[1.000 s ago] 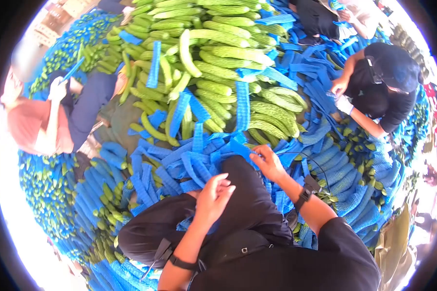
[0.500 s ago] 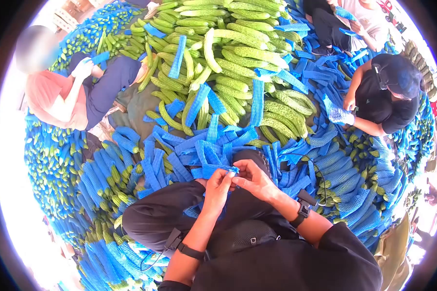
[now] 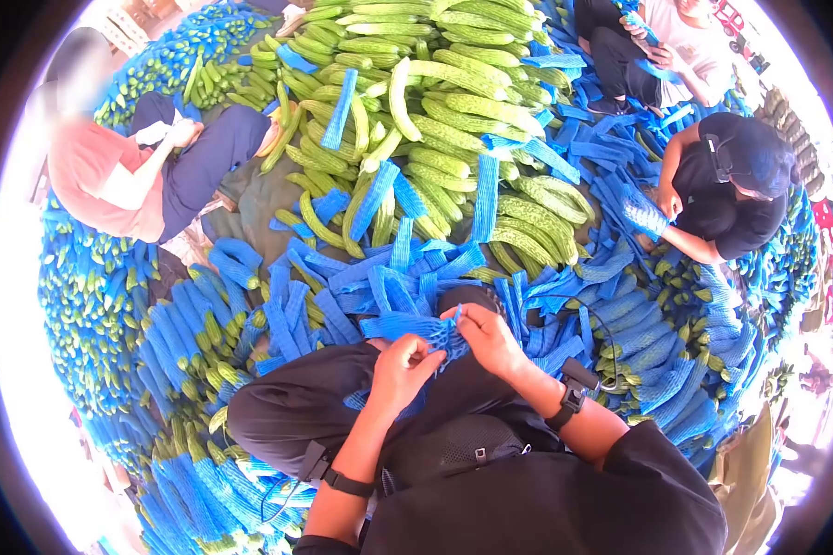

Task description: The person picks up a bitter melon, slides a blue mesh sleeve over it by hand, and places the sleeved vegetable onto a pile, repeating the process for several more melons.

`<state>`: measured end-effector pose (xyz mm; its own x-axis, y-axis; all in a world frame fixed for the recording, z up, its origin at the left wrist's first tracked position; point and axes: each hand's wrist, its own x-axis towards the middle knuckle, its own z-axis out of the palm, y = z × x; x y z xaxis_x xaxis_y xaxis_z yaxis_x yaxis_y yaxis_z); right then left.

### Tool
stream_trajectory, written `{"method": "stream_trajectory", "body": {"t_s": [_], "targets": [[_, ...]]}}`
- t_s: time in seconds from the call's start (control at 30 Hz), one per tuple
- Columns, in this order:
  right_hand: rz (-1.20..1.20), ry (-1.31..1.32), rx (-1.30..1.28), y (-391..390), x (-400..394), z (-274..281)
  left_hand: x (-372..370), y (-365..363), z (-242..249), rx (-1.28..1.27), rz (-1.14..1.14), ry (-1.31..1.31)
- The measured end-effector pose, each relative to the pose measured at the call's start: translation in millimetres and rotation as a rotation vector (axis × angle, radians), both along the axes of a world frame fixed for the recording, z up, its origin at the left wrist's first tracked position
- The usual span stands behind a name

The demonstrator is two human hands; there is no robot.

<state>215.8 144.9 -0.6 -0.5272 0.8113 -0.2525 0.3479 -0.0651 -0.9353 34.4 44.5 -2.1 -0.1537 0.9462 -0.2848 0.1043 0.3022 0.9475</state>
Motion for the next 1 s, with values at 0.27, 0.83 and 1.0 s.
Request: {"method": "stream_trajectory", "body": {"t_s": [0.27, 0.83, 1.0], "targets": [[-0.048, -0.039, 0.006, 2, 4, -23, -12, 13, 12, -0.086, 0.569, -1.012], [0.443, 0.014, 0.264, 25, 3, 0, -19, 32, -6, -0.082, 0.589, -0.557], [0.097, 0.011, -0.819, 42, 0, 19, -13, 21, -15, -0.023, 0.297, -0.099]]}}
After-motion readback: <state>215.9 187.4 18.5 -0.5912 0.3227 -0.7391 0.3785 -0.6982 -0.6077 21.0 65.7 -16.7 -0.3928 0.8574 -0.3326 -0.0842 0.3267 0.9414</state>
